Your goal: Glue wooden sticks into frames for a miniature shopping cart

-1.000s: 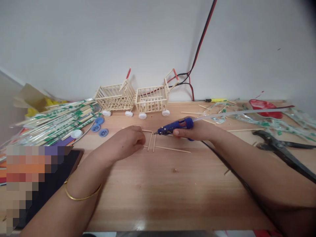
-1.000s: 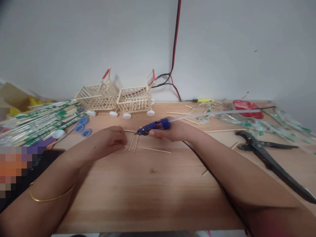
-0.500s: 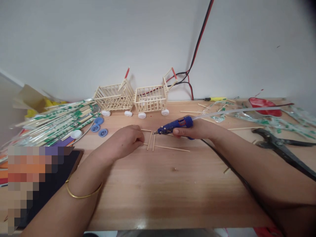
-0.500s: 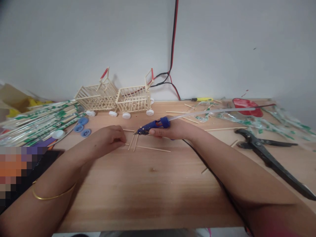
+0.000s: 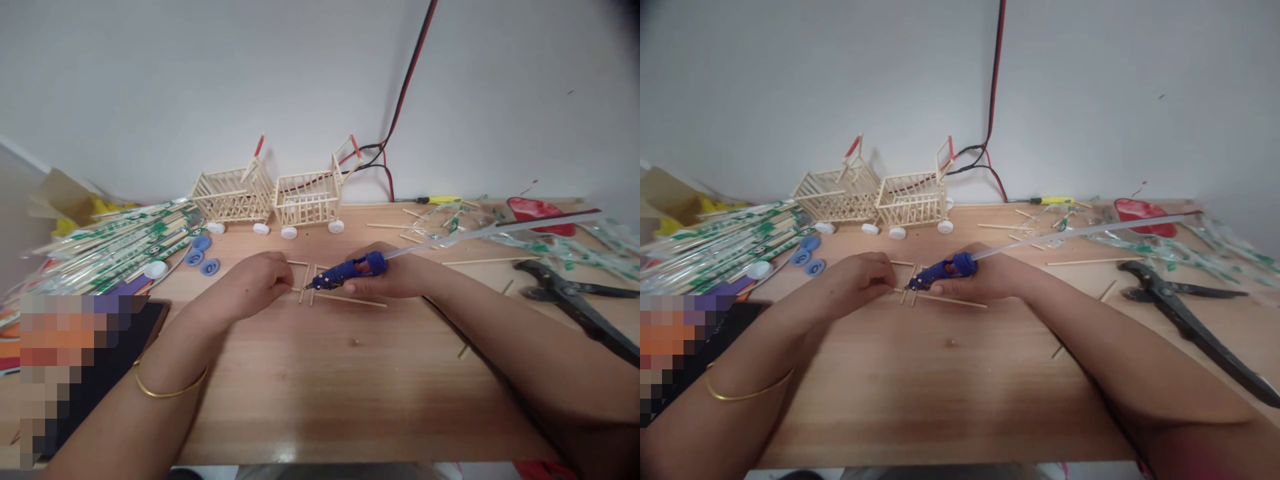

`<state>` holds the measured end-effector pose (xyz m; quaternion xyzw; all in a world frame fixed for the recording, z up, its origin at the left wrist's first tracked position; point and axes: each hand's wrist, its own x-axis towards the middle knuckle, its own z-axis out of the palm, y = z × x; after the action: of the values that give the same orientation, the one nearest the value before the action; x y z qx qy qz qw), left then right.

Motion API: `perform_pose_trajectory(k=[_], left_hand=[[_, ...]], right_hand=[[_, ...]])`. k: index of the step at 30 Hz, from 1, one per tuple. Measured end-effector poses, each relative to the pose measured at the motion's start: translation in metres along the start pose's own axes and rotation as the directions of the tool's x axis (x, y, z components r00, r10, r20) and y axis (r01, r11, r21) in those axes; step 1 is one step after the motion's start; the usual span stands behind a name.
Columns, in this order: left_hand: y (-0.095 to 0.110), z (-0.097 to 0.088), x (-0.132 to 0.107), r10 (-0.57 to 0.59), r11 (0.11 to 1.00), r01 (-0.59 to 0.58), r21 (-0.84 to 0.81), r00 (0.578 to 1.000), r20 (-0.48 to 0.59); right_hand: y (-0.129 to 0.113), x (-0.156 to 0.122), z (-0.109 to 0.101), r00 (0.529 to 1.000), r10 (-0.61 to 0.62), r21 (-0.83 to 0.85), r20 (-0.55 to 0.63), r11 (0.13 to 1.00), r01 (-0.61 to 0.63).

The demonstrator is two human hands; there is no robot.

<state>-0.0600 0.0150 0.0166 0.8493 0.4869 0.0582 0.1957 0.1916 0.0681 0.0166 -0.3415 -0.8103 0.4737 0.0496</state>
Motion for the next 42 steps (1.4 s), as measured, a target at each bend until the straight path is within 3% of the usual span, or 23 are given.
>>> perform_pose_trajectory(k=[17,42], left_hand=[[0.004,-0.007,-0.002,0.000,0.996,-0.005,-0.086,0.998,-0.063],[0.003,-0.009,-0.005,-0.006,0.992,-0.007,-0.125,0.995,-0.104]], right_hand=[[0.002,0.001,0.001,1.000,-0.012,0.079,-0.021,0.997,0.014],[0.005,0.000,-0.001,0.997,0.010,0.045,-0.073,0.999,-0.006]])
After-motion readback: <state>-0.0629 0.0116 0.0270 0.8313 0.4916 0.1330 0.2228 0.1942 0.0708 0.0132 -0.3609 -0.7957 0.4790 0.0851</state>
